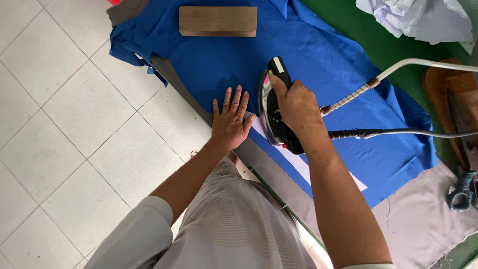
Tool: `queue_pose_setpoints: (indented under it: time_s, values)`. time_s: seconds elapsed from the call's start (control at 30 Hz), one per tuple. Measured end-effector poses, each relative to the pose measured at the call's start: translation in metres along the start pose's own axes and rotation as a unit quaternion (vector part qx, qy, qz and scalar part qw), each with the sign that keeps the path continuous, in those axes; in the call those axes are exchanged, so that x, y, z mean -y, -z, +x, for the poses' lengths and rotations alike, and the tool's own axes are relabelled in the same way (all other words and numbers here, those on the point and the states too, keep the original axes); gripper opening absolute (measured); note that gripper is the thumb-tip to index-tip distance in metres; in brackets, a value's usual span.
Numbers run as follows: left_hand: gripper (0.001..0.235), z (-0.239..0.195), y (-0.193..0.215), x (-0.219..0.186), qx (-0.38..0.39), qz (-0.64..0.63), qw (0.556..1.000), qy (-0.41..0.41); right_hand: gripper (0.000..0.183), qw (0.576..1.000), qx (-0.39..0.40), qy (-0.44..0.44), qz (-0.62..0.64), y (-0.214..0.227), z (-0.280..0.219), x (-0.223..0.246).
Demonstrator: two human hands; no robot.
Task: The person irons a blue shirt laid out on an ironing board. They use a steam iron and a small wooden block to press the fabric, moving the iron back and forth over the shirt's surface. The person adjusts the shirt's position and uses the wooden block to assist in smoothing the material during the process.
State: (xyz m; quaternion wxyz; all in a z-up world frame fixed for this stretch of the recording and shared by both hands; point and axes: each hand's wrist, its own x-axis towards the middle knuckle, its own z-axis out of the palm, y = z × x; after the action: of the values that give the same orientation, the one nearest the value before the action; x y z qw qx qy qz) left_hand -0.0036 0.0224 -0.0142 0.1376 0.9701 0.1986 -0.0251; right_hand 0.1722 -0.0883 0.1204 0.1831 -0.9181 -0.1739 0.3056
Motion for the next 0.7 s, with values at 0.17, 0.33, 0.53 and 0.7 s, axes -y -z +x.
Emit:
queue_pose_setpoints:
  time_s: [0.17, 0.33, 0.53, 0.7]
  values:
    - [0.068, -0.001, 0.01, 0.001, 0.012, 0.005, 1.0, 0.015, 0.09, 1.0, 0.009, 0.007, 0.023, 0.002, -0.013, 0.018]
    - [0.067, -0.004, 0.013, 0.009, 0.021, 0.001, 1.0, 0.021, 0.091, 0.999, 0.018, 0.023, 0.023, 0.008, -0.021, 0.033]
    - [0.066, -0.003, 0.008, 0.012, 0.012, -0.004, 1.0, 0.017, 0.088, 0.999, 0.009, 0.035, 0.027, 0.012, -0.021, 0.04]
    - [0.065, 0.001, 0.011, 0.013, -0.006, -0.008, 1.0, 0.01, 0.091, 0.999, -0.01, 0.024, 0.031, 0.008, -0.019, 0.037]
